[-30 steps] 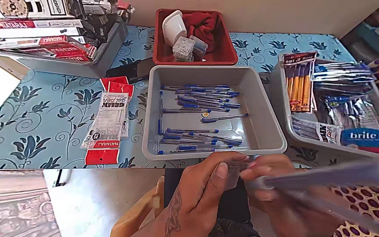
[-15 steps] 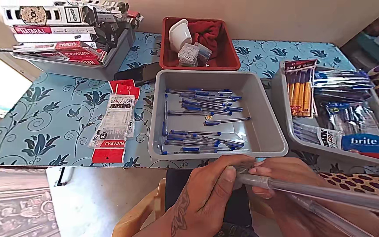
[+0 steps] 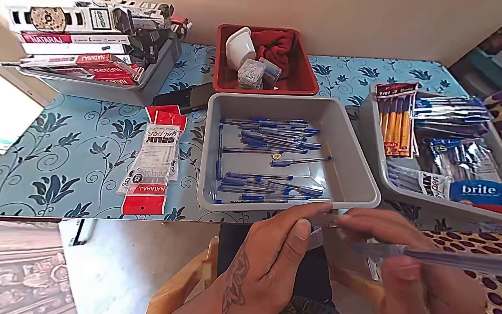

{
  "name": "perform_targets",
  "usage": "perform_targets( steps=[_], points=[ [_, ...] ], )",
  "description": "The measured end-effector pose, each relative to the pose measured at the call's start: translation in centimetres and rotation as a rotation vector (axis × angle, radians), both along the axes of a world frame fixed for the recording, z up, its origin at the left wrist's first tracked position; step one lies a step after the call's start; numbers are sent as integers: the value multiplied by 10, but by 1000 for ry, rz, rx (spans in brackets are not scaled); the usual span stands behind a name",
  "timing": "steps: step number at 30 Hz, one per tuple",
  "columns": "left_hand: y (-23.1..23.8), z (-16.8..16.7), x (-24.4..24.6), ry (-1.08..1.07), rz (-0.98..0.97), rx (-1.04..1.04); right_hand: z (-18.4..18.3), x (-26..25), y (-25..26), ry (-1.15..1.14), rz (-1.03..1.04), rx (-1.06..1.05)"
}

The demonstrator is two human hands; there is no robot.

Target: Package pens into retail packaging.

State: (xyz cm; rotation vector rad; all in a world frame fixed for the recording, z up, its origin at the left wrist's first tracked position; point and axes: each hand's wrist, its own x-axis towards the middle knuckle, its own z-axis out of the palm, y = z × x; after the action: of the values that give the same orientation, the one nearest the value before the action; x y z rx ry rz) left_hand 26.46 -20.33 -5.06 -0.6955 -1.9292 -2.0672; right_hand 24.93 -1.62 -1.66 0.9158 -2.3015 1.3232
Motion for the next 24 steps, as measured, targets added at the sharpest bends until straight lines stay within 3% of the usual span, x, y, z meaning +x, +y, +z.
perform_targets(
  steps=[9, 21, 24],
  points=[
    [3, -1, 0, -21, -54, 36, 3, 5, -9, 8, -4, -173],
    [3, -1, 2, -60, -118, 106, -9, 7, -25, 83, 15, -72],
    [2, 0, 1, -61, -106, 96, -9, 6, -25, 76, 35, -129]
  ],
)
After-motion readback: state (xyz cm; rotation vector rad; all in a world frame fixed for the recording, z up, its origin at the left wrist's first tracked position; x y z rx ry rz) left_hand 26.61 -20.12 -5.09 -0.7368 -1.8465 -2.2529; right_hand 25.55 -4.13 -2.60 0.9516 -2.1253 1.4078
